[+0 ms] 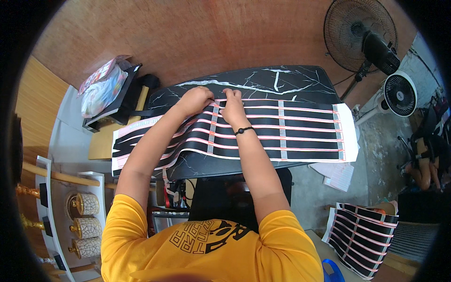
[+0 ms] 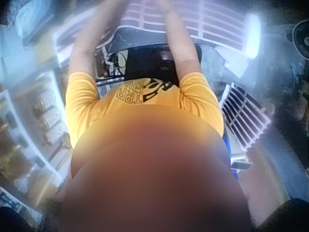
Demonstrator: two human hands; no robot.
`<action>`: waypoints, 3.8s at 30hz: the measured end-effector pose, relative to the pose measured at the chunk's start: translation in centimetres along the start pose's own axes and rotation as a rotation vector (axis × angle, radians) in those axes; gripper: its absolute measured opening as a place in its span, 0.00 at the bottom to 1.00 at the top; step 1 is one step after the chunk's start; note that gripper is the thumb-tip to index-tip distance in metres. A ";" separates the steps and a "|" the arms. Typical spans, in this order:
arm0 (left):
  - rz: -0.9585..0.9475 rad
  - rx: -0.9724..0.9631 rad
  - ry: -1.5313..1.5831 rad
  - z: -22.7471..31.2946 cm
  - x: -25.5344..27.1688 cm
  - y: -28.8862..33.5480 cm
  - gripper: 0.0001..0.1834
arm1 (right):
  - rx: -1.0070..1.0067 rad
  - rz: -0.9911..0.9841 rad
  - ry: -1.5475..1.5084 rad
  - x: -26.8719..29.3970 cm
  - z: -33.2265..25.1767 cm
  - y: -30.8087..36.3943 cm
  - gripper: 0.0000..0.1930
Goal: The person assembles a paper grid by folding and taping pink and white strips onto a black base. They repeatedly fold the strips, align them, and secure them with tape, then flip the grid to work on the other side.
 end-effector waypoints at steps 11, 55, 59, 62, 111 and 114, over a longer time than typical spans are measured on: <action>-0.293 0.144 0.161 0.7 -1.0 2.5 0.14 | 0.017 -0.253 0.262 -0.8 -1.5 0.9 0.58; 0.357 0.308 0.020 4.0 1.8 5.6 0.06 | 0.148 0.012 -0.072 0.6 0.1 1.7 0.17; 0.391 0.249 -0.027 5.5 2.6 6.1 0.07 | 0.153 0.033 0.076 0.2 -0.3 1.8 0.16; 0.385 0.210 -0.088 6.5 3.0 7.0 0.08 | 0.123 0.058 0.072 0.1 -0.2 1.7 0.15; 0.583 0.645 0.236 9.4 4.4 12.4 0.06 | 0.312 -0.178 0.098 1.2 -0.6 5.2 0.06; 0.615 0.615 0.229 9.7 4.8 12.5 0.06 | 0.297 -0.195 0.135 1.1 -0.6 5.4 0.09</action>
Point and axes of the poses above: each hand's wrist, its own y-axis away from the middle knuckle, its own x-axis out of the back of the hand, z = x × y, the point moved 7 cm from there along -y, towards the middle knuckle, and after that the axes turned 9 degrees about -y, right-handed, at the moved point
